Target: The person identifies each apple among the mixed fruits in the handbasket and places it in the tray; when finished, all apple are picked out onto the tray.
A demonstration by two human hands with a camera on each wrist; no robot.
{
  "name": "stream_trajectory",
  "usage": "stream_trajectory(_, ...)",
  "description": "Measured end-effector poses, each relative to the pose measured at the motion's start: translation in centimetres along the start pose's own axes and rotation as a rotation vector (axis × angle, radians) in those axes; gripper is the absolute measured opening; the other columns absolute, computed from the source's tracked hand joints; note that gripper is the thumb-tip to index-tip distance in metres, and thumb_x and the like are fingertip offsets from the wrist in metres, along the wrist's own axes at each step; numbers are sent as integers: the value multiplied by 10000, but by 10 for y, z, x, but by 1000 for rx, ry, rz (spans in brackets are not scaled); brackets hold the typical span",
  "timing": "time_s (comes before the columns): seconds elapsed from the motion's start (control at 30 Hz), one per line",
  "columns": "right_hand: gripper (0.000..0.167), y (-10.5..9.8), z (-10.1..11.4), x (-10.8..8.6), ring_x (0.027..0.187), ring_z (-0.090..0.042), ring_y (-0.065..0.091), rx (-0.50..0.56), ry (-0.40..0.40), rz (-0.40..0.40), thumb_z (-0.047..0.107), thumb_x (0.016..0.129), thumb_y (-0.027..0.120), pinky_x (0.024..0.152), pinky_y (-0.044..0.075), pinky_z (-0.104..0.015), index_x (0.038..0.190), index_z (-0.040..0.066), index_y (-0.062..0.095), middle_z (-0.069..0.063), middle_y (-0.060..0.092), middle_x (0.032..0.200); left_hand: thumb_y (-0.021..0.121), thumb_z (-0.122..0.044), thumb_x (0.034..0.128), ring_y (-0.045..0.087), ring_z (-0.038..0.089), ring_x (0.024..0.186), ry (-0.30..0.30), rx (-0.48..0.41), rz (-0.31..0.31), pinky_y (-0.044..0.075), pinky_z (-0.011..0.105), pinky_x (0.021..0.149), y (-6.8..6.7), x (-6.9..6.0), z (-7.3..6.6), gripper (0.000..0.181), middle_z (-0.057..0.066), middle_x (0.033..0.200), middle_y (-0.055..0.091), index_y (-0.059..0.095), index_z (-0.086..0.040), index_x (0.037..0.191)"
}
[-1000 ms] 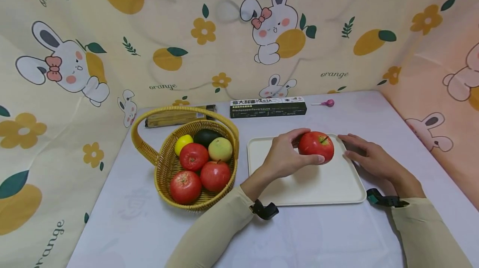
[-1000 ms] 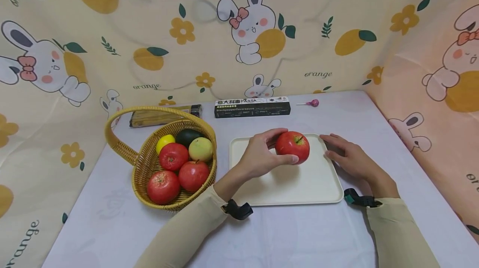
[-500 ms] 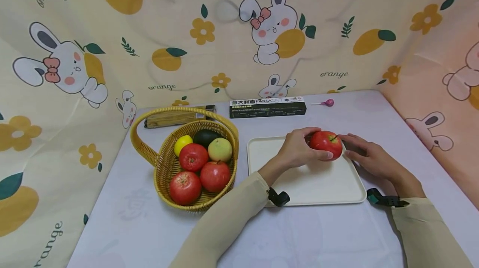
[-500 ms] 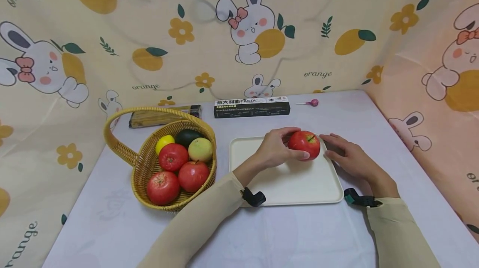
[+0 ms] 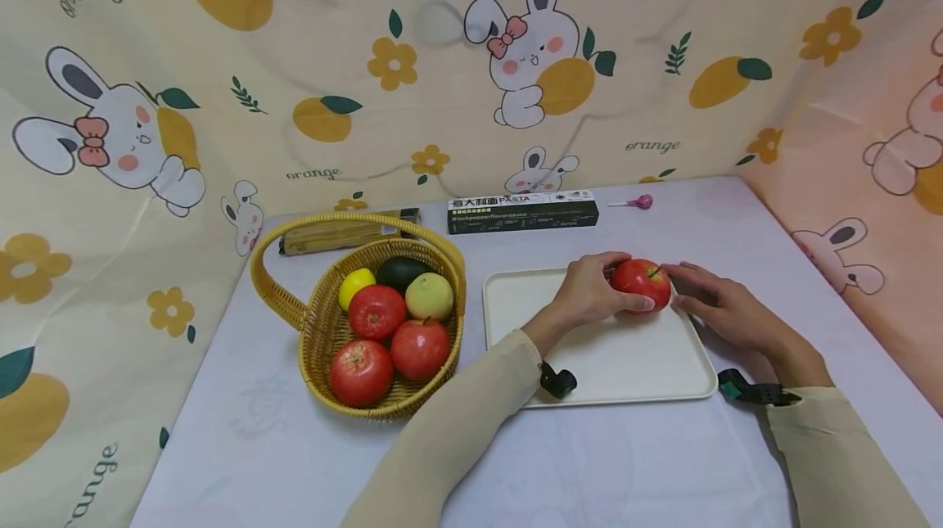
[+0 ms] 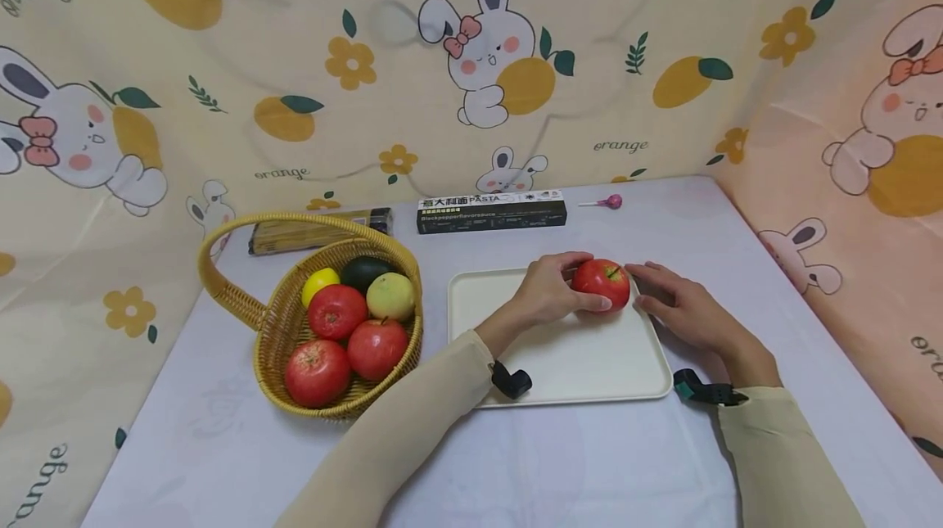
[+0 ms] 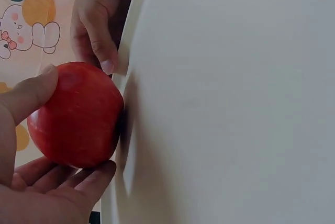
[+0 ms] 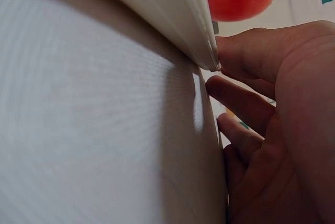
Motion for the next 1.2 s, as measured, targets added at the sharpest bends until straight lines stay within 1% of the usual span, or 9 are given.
stream_trajectory(0.17, 702, 0, 1, 2, 1562, -630, 295, -3, 2, 1, 341, 1102, 668, 1114, 348, -869, 1708, 132, 382, -310, 307, 1745, 997, -295, 818, 680, 79, 1202, 8, -14, 11, 576, 203, 1007, 3, 5, 4, 767, -50, 1382, 755, 666, -197, 1503)
stream_trajectory(0.33, 703, 0, 3, 2, 1567, -649, 263, 9, 17, 5, 329, 1105, 664, 1131, 325, -871, 1707, 110, 375, -336, 272, 1748, 996, -306, 820, 654, 101, 1260, 25, 68, 26, 563, 193, 1022, 6, 6, 5, 821, -29, 1418, 744, 621, -202, 1543)
stream_trajectory(0.47, 717, -1, 3, 3, 1568, -659, 246, 7, 24, 12, 346, 1108, 655, 1119, 315, -886, 1717, 118, 353, -344, 252, 1751, 987, -352, 828, 604, 105, 1275, 27, 149, 16, 562, 181, 1013, 5, 3, 3, 878, -17, 1434, 729, 580, -188, 1589)
stream_trajectory(0.6, 728, -1, 3, 3, 1572, -655, 243, 8, 26, 17, 361, 1108, 652, 1112, 321, -886, 1721, 116, 344, -339, 245, 1756, 975, -388, 835, 631, 125, 1304, 30, 189, -13, 566, 200, 1024, -1, -7, -3, 908, -11, 1468, 715, 556, -177, 1612)
stream_trajectory(0.73, 735, 0, 4, 2, 1578, -647, 240, 8, 33, 20, 364, 1105, 655, 1119, 336, -870, 1719, 106, 344, -335, 243, 1759, 952, -403, 859, 679, 166, 1310, 45, 162, -39, 588, 210, 975, -12, -27, -14, 865, -29, 1528, 682, 567, -195, 1606)
stream_trajectory(0.83, 735, 0, 4, 3, 1581, -648, 227, 2, 44, 23, 377, 1108, 648, 1121, 333, -870, 1718, 105, 343, -339, 236, 1758, 937, -393, 882, 695, 189, 1314, 68, 74, -26, 600, 197, 956, -23, -46, -21, 831, -48, 1561, 656, 570, -211, 1605)
stream_trajectory(0.97, 729, -1, 4, 3, 1580, -648, 229, -12, 49, 20, 391, 1114, 635, 1123, 324, -873, 1718, 108, 344, -338, 239, 1758, 935, -310, 898, 696, 187, 1353, 140, -100, 26, 586, 184, 1009, -39, -73, -29, 783, -30, 1569, 651, 589, -180, 1588)
stream_trajectory(1.07, 721, -1, 3, 3, 1576, -643, 250, -16, 31, 15, 384, 1115, 634, 1132, 326, -866, 1717, 108, 349, -330, 255, 1756, 930, -233, 902, 671, 104, 1371, 198, -201, 74, 544, 162, 1070, -52, -93, -32, 753, -35, 1565, 654, 602, -167, 1576)
stream_trajectory(1.2, 728, 0, 3, 3, 1577, -636, 254, -21, 10, 14, 385, 1113, 639, 1145, 320, -863, 1718, 106, 345, -326, 262, 1755, 912, -167, 910, 641, 7, 1362, 220, -289, 135, 514, 163, 1117, -76, -123, -31, 735, -69, 1565, 645, 600, -162, 1575)
Point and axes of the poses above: each hand's wrist, its own x-axis towards the middle knuckle, its own y-axis out of the palm, z = x × y, the point moved 3 cm from there along x, towards the middle knuckle
